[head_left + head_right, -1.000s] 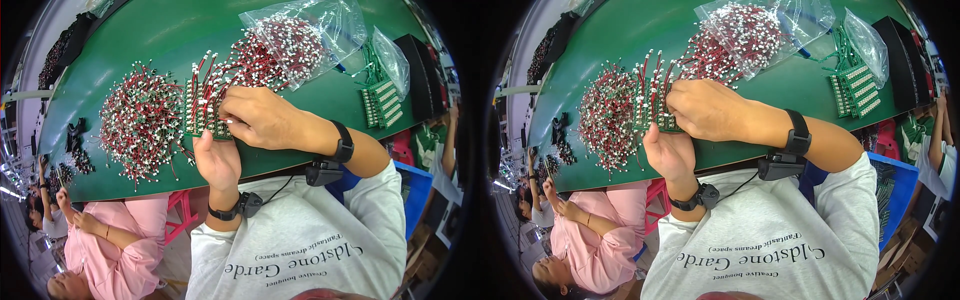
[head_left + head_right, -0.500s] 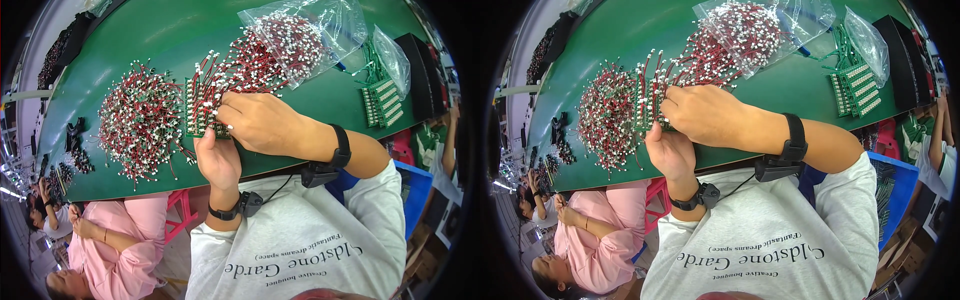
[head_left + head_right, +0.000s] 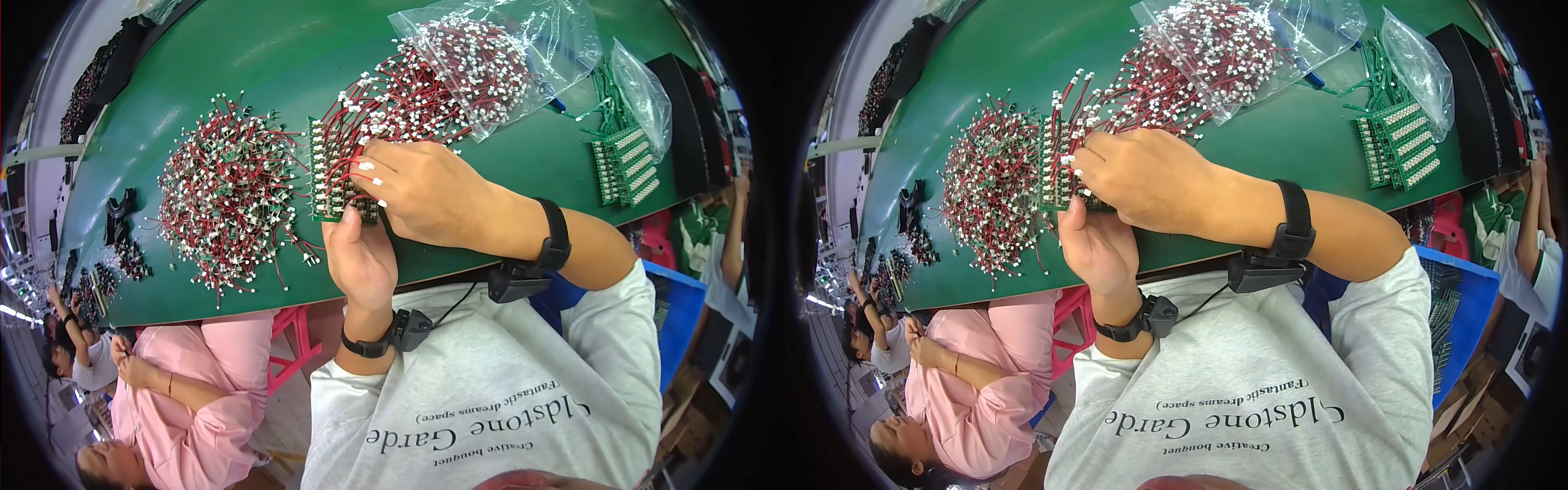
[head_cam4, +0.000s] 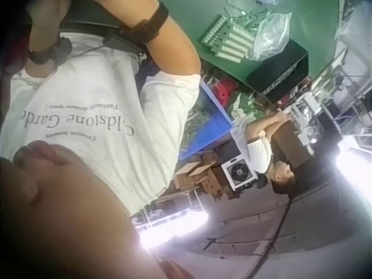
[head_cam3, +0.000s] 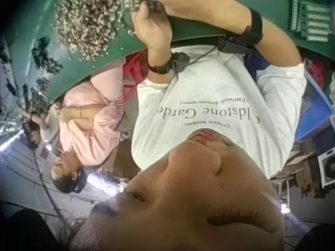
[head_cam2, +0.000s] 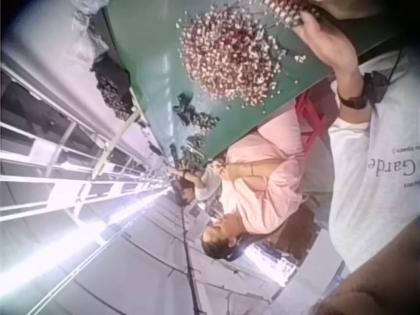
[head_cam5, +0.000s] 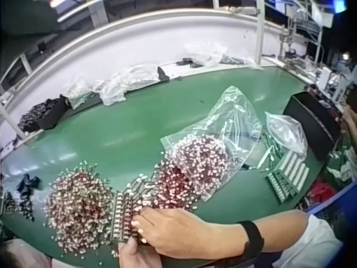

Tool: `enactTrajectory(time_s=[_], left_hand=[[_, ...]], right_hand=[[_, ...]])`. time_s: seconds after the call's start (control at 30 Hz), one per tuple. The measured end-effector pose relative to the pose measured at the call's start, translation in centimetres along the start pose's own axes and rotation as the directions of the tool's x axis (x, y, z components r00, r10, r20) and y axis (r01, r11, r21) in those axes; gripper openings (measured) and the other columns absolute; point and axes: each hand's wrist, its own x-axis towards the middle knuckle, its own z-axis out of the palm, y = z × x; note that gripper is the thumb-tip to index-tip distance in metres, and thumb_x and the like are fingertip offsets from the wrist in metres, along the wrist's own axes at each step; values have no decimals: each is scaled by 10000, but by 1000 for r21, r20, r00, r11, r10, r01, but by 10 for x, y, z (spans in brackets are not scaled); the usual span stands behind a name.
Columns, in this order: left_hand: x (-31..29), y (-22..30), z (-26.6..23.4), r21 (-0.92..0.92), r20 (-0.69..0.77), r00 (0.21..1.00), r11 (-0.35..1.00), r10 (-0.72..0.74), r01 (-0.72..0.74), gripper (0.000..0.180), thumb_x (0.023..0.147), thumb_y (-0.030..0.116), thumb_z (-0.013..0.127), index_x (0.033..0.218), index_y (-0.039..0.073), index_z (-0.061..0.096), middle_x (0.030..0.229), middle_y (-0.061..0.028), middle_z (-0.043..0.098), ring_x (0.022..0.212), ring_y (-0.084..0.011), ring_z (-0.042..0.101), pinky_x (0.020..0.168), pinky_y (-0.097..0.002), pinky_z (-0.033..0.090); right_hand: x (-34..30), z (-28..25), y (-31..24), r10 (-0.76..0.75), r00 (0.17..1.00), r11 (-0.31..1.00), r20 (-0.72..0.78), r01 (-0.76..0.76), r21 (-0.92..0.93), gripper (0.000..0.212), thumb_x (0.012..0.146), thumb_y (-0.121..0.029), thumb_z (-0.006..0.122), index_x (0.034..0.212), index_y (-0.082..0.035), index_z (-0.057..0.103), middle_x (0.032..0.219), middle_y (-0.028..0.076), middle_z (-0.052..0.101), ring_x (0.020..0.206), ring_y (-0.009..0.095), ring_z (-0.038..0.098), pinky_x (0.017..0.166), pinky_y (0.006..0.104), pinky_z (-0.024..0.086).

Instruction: The person picks up a circuit board and inserts red and white wires into its ports by hand. After filling the board, the person sets it aside and picks up a new circuit board to repeat the process.

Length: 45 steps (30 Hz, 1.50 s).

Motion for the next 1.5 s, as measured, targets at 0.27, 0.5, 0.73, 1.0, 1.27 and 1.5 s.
enactTrajectory(time_s=[0.27, 0.5, 0.73, 1.0, 1.27, 1.5], left_hand=[[18, 23, -15, -173, -177, 978, 975, 111, -142, 496, 944, 224, 407, 1384, -3, 376, 1344, -142, 506, 1214, -284, 509, 1062, -494, 369], [18, 30, -26, -127, -202, 969, 977, 145, -172, 490, 942, 231, 382, 1374, 2, 384, 1302, -156, 539, 1165, -302, 550, 1024, -545, 402], [17, 30, -29, -113, -174, 975, 981, 138, -159, 482, 953, 245, 390, 1371, 6, 395, 1351, -152, 513, 1230, -310, 508, 1070, -596, 342], [17, 22, -15, -100, -189, 968, 977, 165, -187, 471, 958, 233, 361, 1383, 30, 382, 1330, -143, 515, 1187, -287, 532, 1043, -503, 402], [11, 7, -12, -42, -125, 977, 983, 173, -179, 462, 951, 232, 366, 1379, 57, 382, 1325, -139, 500, 1196, -278, 511, 1064, -470, 377], [5, 4, -19, 9, -131, 987, 996, 88, -88, 454, 959, 252, 345, 1343, 14, 386, 1282, -154, 511, 1163, -278, 516, 1029, -444, 363]], right_hand=[[12, -35, 33, 46, 980, 997, -193, -32, 72, 123, 773, -86, 705, 863, -48, 630, 766, 80, 577, 657, 274, 591, 558, 359, 477], [0, -14, 41, 55, 995, 999, 84, -54, -5, 158, 729, -99, 725, 879, -87, 677, 879, 68, 545, 846, 260, 571, 696, 374, 484], [5, -1, 38, -110, 994, 990, 15, 111, -83, 109, 742, -82, 701, 791, -59, 606, 879, 71, 526, 853, 244, 529, 711, 358, 451], [12, -26, 11, 75, 997, 848, -18, -54, 528, 109, 831, 2, 643, 915, -1, 574, 819, 128, 623, 719, 283, 628, 618, 352, 490], [9, -21, 1, 71, 996, 860, -51, -35, 509, 120, 818, -23, 665, 915, -7, 597, 817, 122, 615, 684, 266, 611, 577, 336, 478], [0, -13, -15, 27, 993, 914, -115, 22, 404, 145, 766, 26, 666, 887, 16, 585, 777, 123, 566, 673, 292, 598, 583, 369, 491]])
